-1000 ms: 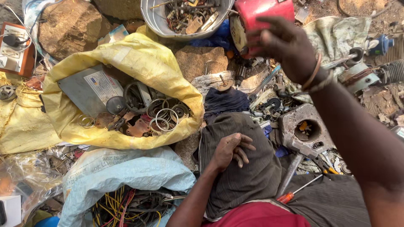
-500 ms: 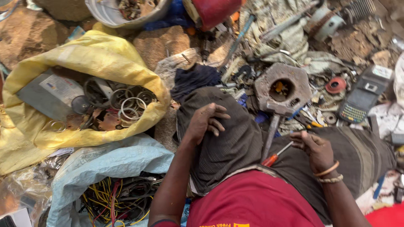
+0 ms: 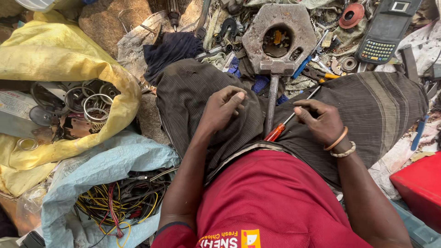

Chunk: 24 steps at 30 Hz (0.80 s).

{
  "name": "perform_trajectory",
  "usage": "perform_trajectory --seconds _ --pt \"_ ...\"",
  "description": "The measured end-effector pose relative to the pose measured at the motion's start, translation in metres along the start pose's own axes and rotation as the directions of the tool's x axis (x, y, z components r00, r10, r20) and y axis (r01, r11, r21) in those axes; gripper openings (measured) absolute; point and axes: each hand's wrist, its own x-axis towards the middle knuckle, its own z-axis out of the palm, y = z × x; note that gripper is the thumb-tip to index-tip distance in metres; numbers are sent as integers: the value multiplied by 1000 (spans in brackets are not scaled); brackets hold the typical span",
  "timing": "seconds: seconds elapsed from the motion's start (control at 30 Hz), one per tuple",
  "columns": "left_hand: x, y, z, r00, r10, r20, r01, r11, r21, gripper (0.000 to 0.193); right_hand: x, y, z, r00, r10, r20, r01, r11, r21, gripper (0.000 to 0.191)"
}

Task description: The person disassembles a small mechanical component using a screwdriver and pliers, then uses a hammer to tap a metal piece into a larger housing. The person handles the parts with both hands and uses tools to manipulate internal components.

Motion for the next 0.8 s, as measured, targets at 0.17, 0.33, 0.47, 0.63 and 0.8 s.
perform_trajectory --seconds 0.17,0.33,0.47,0.63,0.8 --pt "93 0 10 997 -8 -75 38 913 407 28 36 34 -39 986 146 -78 -46 694 719 34" --pt "236 13 5 944 226 -239 -39 798 602 24 59 62 -40 980 197 -19 -95 551 829 39" --pt "295 15 5 886 401 -234 -27 548 836 27 63 66 -38 976 216 32 -154 577 802 41" --pt "301 -6 -5 915 392 -96 -39 324 945 16 74 61 -41 969 241 61 -185 535 824 39" --pt "289 -2 -36 824 476 -306 -59 610 790 20 78 64 -41 955 286 76 -232 561 795 39"
